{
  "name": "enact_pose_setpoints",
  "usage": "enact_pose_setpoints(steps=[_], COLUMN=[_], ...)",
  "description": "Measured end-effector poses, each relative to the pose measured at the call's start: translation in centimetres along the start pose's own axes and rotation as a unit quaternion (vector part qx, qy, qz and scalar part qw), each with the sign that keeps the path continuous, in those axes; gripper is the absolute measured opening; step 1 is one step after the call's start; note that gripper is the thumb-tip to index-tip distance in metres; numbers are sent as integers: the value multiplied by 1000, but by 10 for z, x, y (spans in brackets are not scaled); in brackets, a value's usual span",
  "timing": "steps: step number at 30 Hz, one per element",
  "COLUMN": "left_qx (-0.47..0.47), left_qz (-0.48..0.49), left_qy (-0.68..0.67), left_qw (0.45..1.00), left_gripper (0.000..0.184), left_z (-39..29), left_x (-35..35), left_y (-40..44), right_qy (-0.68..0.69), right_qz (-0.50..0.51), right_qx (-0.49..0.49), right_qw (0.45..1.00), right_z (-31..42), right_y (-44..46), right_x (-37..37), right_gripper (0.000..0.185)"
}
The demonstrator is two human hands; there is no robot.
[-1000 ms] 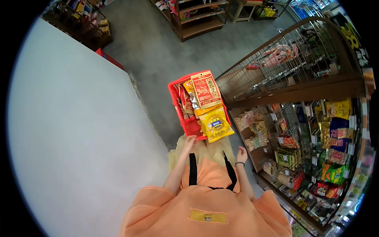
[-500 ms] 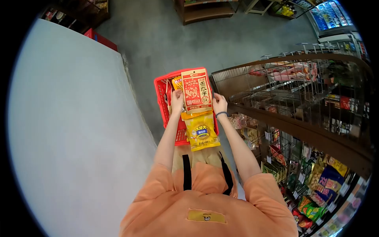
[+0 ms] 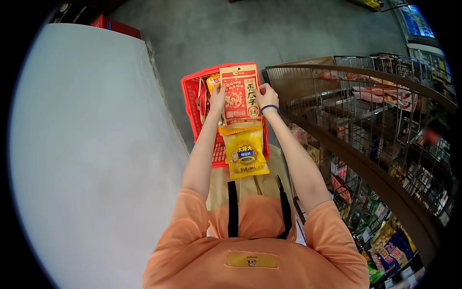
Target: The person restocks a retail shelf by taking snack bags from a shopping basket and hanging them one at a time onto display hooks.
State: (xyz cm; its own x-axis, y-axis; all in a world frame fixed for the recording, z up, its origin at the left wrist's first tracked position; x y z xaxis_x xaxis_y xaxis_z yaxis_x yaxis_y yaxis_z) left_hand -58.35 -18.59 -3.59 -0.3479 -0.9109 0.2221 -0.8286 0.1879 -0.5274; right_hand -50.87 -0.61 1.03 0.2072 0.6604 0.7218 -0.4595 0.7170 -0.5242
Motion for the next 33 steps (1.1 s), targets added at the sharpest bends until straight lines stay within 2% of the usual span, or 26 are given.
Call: enact_pose_setpoints(steps=[3, 5, 7, 9, 15, 17, 20, 22, 25, 28, 29, 31, 33], left_qx=[12, -28, -16, -65, -108, -116, -100, -97, -118, -148, -147, -139, -136], left_qz=[7, -17, -38, -20, -26, -30, -29, -26, 35, 79, 96, 111, 157], left_qy=[-28, -96, -123, -172, -150, -172, -201, -212, -200, -190, -186, -177, -181], left_qw=[1000, 995, 992, 983, 983, 978, 974, 972, 972, 967, 967, 968, 961], left_gripper=[53, 53, 51, 51, 43, 39, 37, 37, 42, 38, 37, 34, 34], left_z=[8, 1, -10, -21, -53, -60, -78, -76, -80, -74, -72, -75, -79], left_x=[-5, -9, -8, -8, 6, 10, 17, 24, 37, 54, 61, 74, 81], left_y=[7, -1, -16, -24, -75, -95, -127, -141, -165, -182, -190, -207, -224], right_qy=[-7, 29, 24, 19, 170, 209, 338, 354, 422, 486, 491, 560, 545], right_qz=[-2, 14, 30, 45, 56, 56, 111, 100, 99, 145, 140, 105, 83], right_qx=[-26, -12, -35, -57, 12, 15, 5, 15, 32, 1, 3, -12, 8], right_qw=[1000, 999, 999, 997, 984, 976, 935, 930, 901, 862, 860, 821, 834], right_z=[3, 4, 1, -2, -10, -12, -19, -28, -35, -40, -41, -38, -41], right_y=[-3, -8, -12, -18, -48, -61, -83, -102, -130, -167, -184, -217, -248], right_x=[3, 4, 5, 7, 23, 29, 34, 39, 41, 38, 39, 49, 59], right_gripper=[27, 31, 31, 31, 33, 32, 28, 28, 27, 20, 20, 13, 16])
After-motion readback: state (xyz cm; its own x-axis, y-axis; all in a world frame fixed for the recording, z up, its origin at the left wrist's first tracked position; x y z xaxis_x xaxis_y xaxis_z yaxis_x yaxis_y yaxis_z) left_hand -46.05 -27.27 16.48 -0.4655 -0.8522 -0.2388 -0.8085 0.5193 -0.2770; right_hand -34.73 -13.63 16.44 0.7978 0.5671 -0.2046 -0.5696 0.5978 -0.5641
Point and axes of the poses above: each hand's wrist, its own y-axis towards the middle knuckle, its own x-axis out of the back of the hand, z = x × y, the point moved 6 cm from there along y, towards the middle knuckle, and after that the axes turned 15 degrees about -x, right-handed, at the moved point
